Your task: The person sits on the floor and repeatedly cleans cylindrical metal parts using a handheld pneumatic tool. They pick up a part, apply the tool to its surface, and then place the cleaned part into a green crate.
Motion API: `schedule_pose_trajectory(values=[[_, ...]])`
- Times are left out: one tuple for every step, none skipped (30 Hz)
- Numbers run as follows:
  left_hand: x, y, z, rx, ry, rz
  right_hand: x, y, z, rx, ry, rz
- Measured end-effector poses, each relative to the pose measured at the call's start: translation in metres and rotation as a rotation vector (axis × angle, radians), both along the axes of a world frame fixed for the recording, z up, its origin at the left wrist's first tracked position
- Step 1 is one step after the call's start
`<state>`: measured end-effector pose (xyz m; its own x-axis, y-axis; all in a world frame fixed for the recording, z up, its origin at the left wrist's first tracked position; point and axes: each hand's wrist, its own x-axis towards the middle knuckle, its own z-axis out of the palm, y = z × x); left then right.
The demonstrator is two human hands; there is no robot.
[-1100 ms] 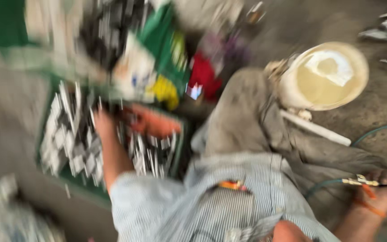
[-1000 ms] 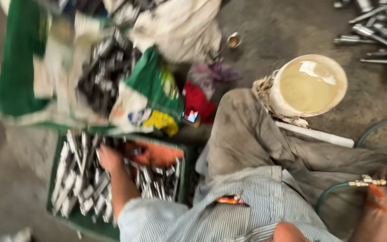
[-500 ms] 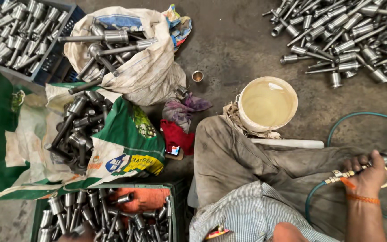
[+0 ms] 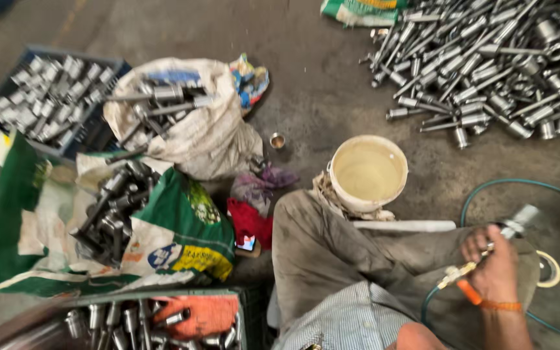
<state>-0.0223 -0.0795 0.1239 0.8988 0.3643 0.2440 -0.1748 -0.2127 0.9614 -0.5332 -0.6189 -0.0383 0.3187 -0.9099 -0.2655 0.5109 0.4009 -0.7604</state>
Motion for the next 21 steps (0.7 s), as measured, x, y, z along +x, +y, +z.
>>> schedule_pose_trajectory(values=[[-0.009, -0.034, 0.008, -0.115, 0.035, -0.144, 0.007, 0.004, 0.006, -0.037, 0.047, 0.022], [-0.020, -0.080, 0.010, -0.181, 0.124, -0.318, 0.014, 0.007, 0.012, -0.071, 0.102, 0.043], [-0.041, -0.134, 0.002, -0.241, 0.302, -0.549, 0.021, 0.010, 0.019, -0.107, 0.191, 0.076], [-0.063, -0.190, -0.005, -0.277, 0.470, -0.744, 0.029, 0.012, 0.027, -0.141, 0.284, 0.112], [-0.090, -0.243, -0.014, -0.199, 0.531, -0.865, 0.036, 0.016, 0.035, -0.176, 0.379, 0.149], [-0.106, -0.296, -0.018, 0.126, 0.256, -0.934, 0.042, 0.022, 0.044, -0.302, 0.562, 0.212], [-0.135, -0.335, -0.023, 0.029, 0.470, -0.958, 0.051, 0.025, 0.054, -0.433, 0.743, 0.270], [-0.160, -0.365, -0.024, -0.320, 0.438, -1.115, 0.058, 0.030, 0.064, -0.563, 0.928, 0.320], [-0.185, -0.390, -0.022, -0.675, 0.399, -1.259, 0.064, 0.037, 0.075, -0.691, 0.899, 0.343], [-0.205, -0.405, -0.017, -0.755, 0.472, -1.299, 0.070, 0.045, 0.085, -0.821, 0.867, 0.362], [-0.222, -0.417, -0.010, -0.830, 0.542, -1.340, 0.076, 0.051, 0.093, -0.952, 0.828, 0.379], [-0.236, -0.425, -0.004, -0.762, 0.543, -1.352, 0.082, 0.056, 0.100, -0.907, 0.950, 0.415], [-0.247, -0.429, 0.003, -0.693, 0.544, -1.357, 0.086, 0.060, 0.106, -0.855, 1.070, 0.454], [-0.256, -0.431, 0.007, -0.718, 0.565, -1.398, 0.090, 0.061, 0.109, -0.794, 1.190, 0.495], [-0.263, -0.430, 0.010, -0.737, 0.589, -1.435, 0.092, 0.060, 0.109, -0.803, 1.197, 0.493], [-0.266, -0.429, 0.011, -0.633, 0.523, -1.480, 0.095, 0.058, 0.107, -0.809, 1.201, 0.493], [-0.269, -0.427, 0.009, -0.529, 0.457, -1.518, 0.096, 0.055, 0.103, -0.815, 1.208, 0.497], [-0.269, -0.426, 0.005, -0.429, 0.394, -1.553, 0.096, 0.051, 0.098, -0.835, 1.067, 0.520], [-0.267, -0.424, 0.001, -0.437, 0.373, -1.649, 0.095, 0.047, 0.092, -0.850, 0.926, 0.540], [-0.264, -0.423, -0.003, -0.447, 0.352, -1.745, 0.093, 0.044, 0.086, -0.863, 0.785, 0.555], [-0.258, -0.423, -0.006, -0.457, 0.332, -1.845, 0.086, 0.043, 0.080, -0.637, 0.608, 0.716]])
